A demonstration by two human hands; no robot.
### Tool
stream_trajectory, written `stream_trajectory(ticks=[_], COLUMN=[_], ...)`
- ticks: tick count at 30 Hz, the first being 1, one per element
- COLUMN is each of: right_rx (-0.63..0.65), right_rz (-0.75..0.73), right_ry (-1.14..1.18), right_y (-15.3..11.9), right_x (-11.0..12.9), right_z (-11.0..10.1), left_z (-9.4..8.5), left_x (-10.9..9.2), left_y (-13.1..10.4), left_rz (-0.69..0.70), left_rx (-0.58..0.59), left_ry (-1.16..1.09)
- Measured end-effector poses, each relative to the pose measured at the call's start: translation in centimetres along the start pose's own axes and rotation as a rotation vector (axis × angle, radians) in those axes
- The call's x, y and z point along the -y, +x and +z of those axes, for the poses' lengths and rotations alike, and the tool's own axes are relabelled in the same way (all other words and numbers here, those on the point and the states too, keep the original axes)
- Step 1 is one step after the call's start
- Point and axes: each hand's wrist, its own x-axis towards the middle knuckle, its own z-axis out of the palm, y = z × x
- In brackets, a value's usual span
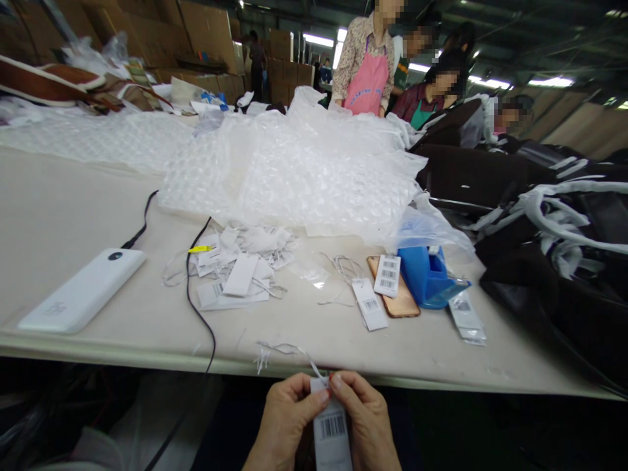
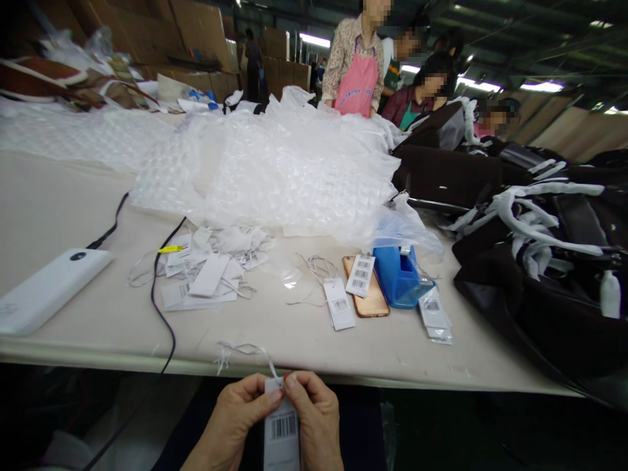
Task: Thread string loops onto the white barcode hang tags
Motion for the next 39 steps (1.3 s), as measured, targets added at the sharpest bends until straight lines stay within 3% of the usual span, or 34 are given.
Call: stream_trajectory(ticks=[6,11,22,39], right_rx=[0.010,0.019,-0.039,0.131], right_rz=[0.017,-0.051,-0.092,-0.059], right_ry=[-0.003,-0.142,-0.145,-0.181], right_y=[-0.2,0.1,-0.1,0.0], right_x=[0.7,1.3,0.5,0.9], right_z=[-0.2,-0.5,-0.3,-1.1], left_z=[0.4,0.0,0.0,-0.5], left_x=[0.0,0.2,0.7,0.7], left_y=[-0.2,0.0,0.0,-0.1], left_rz=[-0.017,-0.029,-0.064,-0.065], left_rx=[-0.031,-0.047,-0.019,-0.021], left_ry=[-0.045,0.019,-0.036,-0.049])
